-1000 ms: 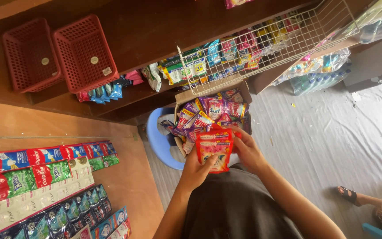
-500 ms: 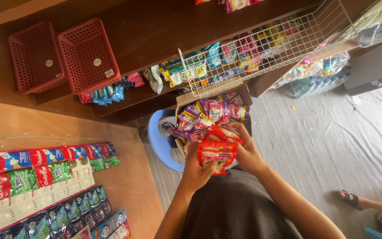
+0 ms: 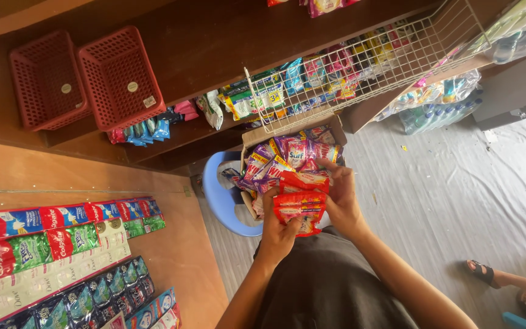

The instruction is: The person picks up small packets of laundry detergent and snack chips from a cardboard box on a blue stool. They place the detergent packets onto a shelf above, arranging them in a row. The person then picks up snack packets and places them on the same shelf.

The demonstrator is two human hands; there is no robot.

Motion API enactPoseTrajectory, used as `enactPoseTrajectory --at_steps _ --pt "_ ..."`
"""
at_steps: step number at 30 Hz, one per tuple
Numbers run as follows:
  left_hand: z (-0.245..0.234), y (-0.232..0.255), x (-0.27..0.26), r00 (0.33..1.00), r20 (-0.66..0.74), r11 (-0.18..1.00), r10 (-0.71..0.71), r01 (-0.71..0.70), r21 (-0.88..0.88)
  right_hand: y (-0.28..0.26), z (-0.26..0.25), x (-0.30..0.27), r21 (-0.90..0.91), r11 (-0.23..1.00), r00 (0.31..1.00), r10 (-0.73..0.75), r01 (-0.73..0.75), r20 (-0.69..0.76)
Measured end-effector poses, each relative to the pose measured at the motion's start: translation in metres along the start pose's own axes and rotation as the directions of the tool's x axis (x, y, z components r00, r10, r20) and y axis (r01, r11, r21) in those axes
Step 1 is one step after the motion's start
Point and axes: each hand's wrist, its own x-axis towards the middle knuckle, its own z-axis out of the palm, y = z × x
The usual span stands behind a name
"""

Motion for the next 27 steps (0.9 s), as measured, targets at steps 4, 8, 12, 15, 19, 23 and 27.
enactPoseTrajectory --at_steps 4,8,12,15,19,23,27 --pt "-0.001 0.017 0.011 1.0 0.011 1.0 0.025 -0.025 -0.02 0.015 -0.003 -0.004 0.135 0.988 0.995 -0.064 0.074 -0.08" --pt "-0.003 0.018 0.013 0.999 0.017 1.0 0.028 -0.029 0.009 0.012 -0.001 -0.003 0.078 0.996 0.994 -0.029 0.038 -0.108" --pt "-0.006 0.017 0.015 0.993 0.011 0.986 0.119 -0.119 0.117 0.005 0.002 -0.005 0.024 0.993 0.98 0.117 -0.114 -0.163" --pt "-0.007 0.008 0.012 0.992 0.014 0.985 0.125 -0.126 0.118 0.011 -0.005 -0.008 -0.17 0.983 0.989 0.042 -0.065 -0.139" --pt "-0.007 0.016 0.013 0.99 0.012 0.978 0.144 -0.144 0.15 0.002 -0.004 -0.004 -0.13 0.992 0.996 -0.004 -0.008 -0.094" --pt "-0.005 0.012 0.01 0.997 -0.002 0.997 0.074 -0.074 -0.013 0.004 -0.009 -0.008 -0.111 0.992 0.996 -0.062 0.054 -0.065" --pt "-0.006 0.006 0.011 0.997 0.015 0.997 0.072 -0.072 -0.037 0.002 -0.013 -0.008 -0.19 0.972 0.99 -0.14 0.135 -0.014"
